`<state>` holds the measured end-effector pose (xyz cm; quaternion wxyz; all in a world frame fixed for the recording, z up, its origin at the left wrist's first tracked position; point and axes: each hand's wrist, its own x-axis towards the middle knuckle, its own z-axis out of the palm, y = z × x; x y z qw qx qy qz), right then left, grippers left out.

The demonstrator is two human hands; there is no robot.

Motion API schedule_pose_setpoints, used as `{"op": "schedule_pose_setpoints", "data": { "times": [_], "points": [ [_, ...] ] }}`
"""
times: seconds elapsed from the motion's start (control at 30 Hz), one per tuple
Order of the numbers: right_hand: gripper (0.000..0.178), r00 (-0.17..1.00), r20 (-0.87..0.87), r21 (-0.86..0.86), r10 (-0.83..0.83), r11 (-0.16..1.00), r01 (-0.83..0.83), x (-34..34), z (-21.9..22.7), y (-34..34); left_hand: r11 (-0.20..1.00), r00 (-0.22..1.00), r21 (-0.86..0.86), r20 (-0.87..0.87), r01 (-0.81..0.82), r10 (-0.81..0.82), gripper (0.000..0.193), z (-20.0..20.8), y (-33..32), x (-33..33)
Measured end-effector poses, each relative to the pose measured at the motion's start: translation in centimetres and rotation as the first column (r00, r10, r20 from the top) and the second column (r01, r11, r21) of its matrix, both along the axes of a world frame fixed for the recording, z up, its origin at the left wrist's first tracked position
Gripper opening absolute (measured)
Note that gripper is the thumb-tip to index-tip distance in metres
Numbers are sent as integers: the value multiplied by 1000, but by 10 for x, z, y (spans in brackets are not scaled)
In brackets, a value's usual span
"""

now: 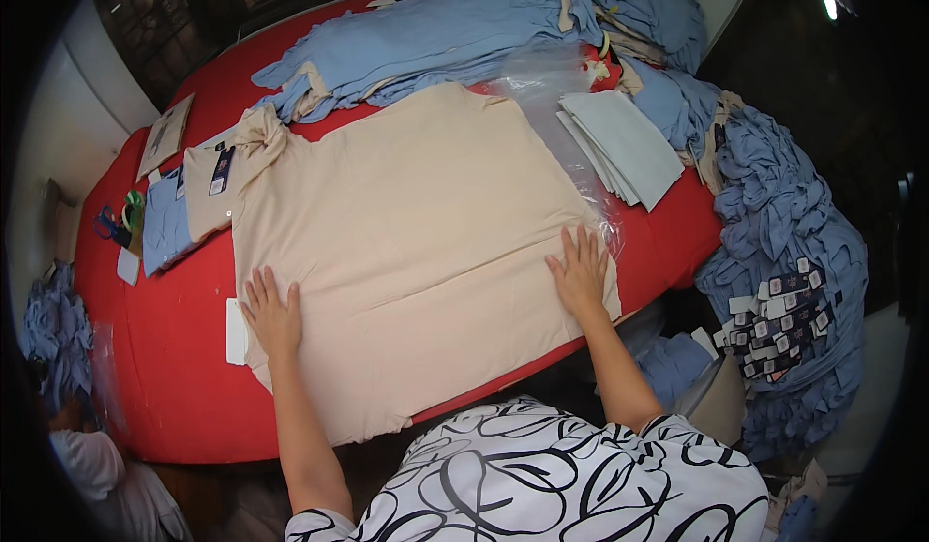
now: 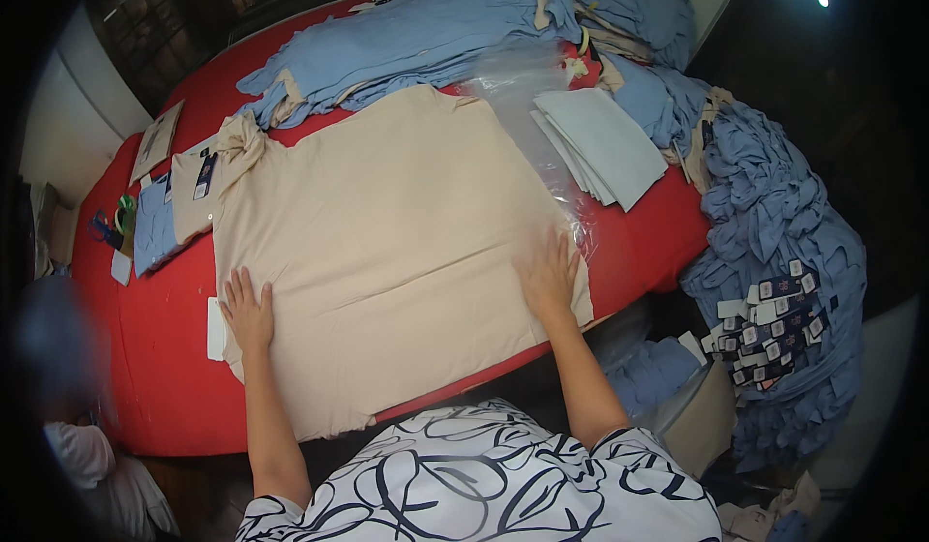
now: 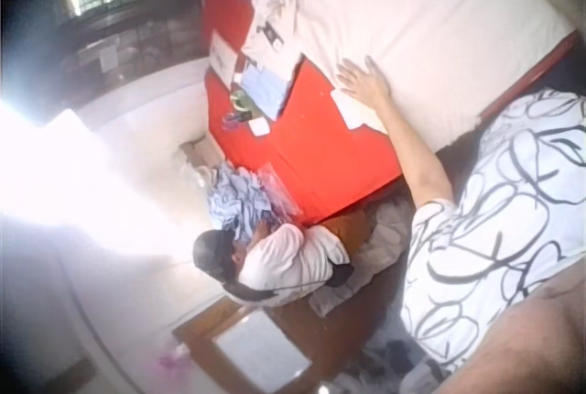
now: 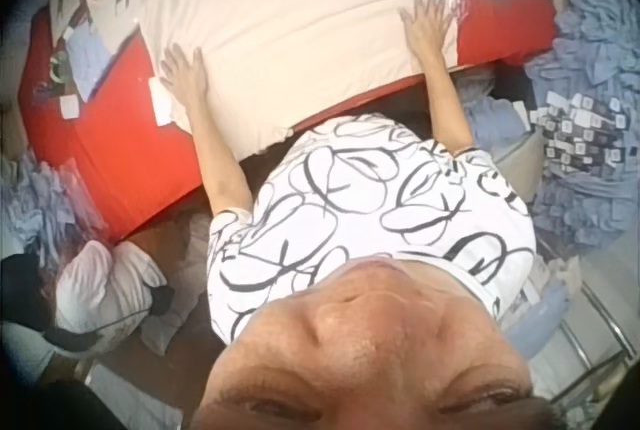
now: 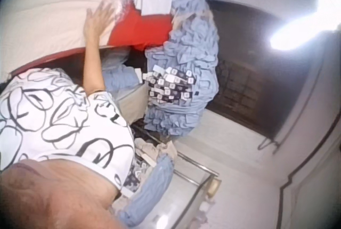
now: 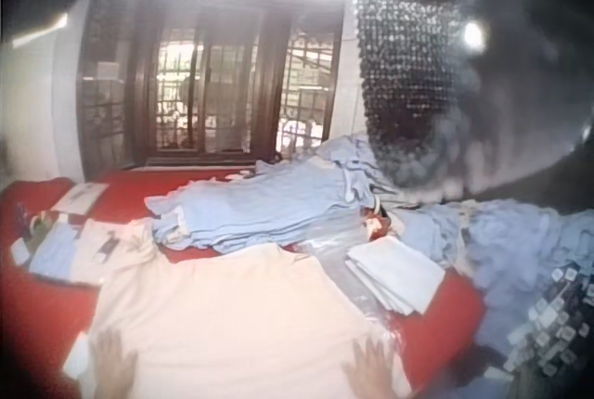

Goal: The person folds a garment, places it inside a plastic bag, and then repeats the process with a second garment.

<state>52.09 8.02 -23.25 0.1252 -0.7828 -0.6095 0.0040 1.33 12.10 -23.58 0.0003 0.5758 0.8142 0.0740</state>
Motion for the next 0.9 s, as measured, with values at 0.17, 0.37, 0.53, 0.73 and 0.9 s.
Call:
{"op": "schedule_pose_setpoints", "data": {
  "times": [0.17,0.37,0.53,0.73,0.9],
  "points": [
    [55,990,-135,55,33,998,-26,73,28,53,994,993,14,42,-108,107,65,-1,0,-6],
    [77,955,104,36,-278,961,276,172,42,175,982,989,129,70,-140,132,51,21,14,-5],
    [73,999,-33,-133,-37,991,32,203,28,189,856,937,411,278,-313,210,44,2,75,-68],
    [39,999,44,-103,-22,994,27,153,114,171,973,642,128,766,-194,27,42,27,106,-126],
    [23,831,-289,311,474,868,-387,12,211,147,944,702,245,712,-223,-19,36,28,98,-145]
  ]
}}
